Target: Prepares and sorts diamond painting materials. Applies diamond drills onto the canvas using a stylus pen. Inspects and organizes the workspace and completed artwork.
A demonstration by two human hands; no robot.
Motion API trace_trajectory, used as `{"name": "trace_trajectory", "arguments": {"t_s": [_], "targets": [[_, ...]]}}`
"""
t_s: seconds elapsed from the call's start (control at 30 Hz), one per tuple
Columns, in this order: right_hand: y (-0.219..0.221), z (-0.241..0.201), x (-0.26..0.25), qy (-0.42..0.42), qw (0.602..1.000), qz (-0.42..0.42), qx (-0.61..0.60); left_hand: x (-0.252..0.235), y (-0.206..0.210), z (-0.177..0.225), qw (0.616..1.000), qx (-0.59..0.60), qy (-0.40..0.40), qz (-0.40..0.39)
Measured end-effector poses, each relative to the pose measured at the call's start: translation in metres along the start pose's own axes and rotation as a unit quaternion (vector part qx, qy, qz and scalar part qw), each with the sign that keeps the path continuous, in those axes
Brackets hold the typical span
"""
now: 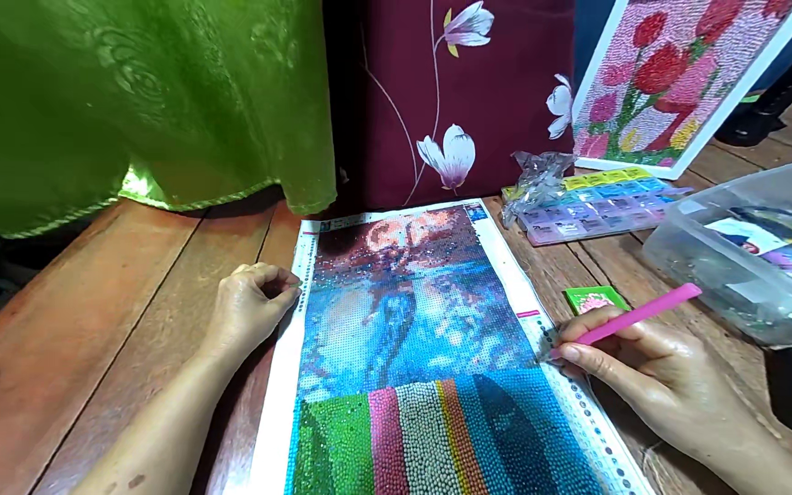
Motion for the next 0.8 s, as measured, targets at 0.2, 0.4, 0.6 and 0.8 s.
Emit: {"name": "trace_trajectory", "arguments": {"t_s": [0.2,0.4,0.6,0.8], "targets": [[-0.0036,-0.0021,-0.0008,-0.003,0.999,0.043,-0.015,0.0005,-0.0009,0.0014,1.000,-0.010,0.010,0.004],[0.0014,0.0015,-0.0009,0.002,0.995,0.043,-0.089,0.0022,-0.0012,0.0066,1.000,-0.015,-0.011,-0.015],[0.0055,0.0052,-0.0005,0.012,0.992,0.019,-0.125,0.0004,0.0016,0.0059,1.000,-0.007,-0.009,-0.026],[-0.0016,0.0014,-0.0018,0.002,0.997,0.044,-0.068,0.0008,0.0011,0.0046,0.999,-0.013,-0.004,-0.034]]}}
Point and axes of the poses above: each hand's wrist, its own x-axis away from the middle knuckle, its own y-axis out of the palm, z = x × y, the point moved 6 cm from there along -x, towards the middle knuckle, and after that the axes turned 13 degrees about -z, right-handed, at the moved point
